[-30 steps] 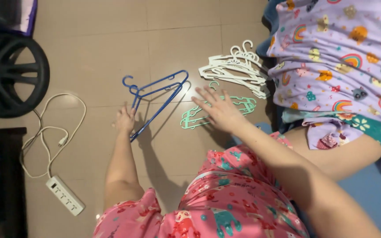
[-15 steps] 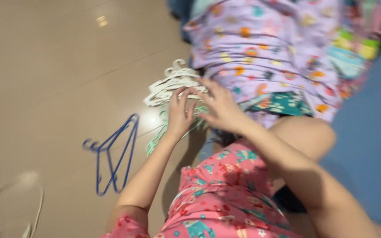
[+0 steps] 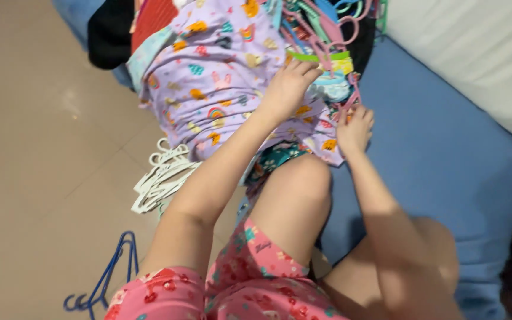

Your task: The recorder is folding and organizing various pieces of clothing on a blue surface, possibly a bed or sofa.

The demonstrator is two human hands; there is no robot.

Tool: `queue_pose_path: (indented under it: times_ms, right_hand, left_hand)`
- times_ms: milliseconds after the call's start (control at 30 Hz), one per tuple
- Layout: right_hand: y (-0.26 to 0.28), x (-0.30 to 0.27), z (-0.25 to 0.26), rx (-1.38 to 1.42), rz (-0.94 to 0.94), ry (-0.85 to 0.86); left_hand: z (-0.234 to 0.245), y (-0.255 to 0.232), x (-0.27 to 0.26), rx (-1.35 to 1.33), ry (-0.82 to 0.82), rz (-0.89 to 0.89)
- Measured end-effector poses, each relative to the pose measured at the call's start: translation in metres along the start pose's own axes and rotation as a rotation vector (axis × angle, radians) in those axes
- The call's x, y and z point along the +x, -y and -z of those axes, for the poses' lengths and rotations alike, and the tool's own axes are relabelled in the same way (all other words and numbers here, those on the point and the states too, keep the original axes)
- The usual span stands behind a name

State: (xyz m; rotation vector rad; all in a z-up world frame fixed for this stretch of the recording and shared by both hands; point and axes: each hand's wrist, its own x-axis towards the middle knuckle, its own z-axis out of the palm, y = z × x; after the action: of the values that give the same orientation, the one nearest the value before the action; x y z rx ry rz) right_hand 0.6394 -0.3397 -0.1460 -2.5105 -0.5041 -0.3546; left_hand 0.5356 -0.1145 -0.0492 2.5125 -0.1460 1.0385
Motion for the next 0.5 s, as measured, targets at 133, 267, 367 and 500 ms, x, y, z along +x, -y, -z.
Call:
queue_pose_path:
  times_ms: [133,267,367,500]
  right_hand:
    - [-0.035,-0.002,-0.028,0.15,-0.018,-0.036]
    - [0.023,-0.016,0.012,0.03,0.045,-0.159]
    - [0.036,-0.034,0.01,0.216,0.097,-0.037]
    - [0.022,-0.042,-0.008,0.294,0.114,0.13]
  left_hand:
    - [-0.053,0.008,0.015,0.067,0.248,-0.023]
    - [-0.049,0.002,0.0,0.394,0.361,0.016]
    - [-0.005,-0.002,-0.018,0.375,0.326,0.09]
    - [0.014,0.053,-0.066,0.685,0.297,0.102]
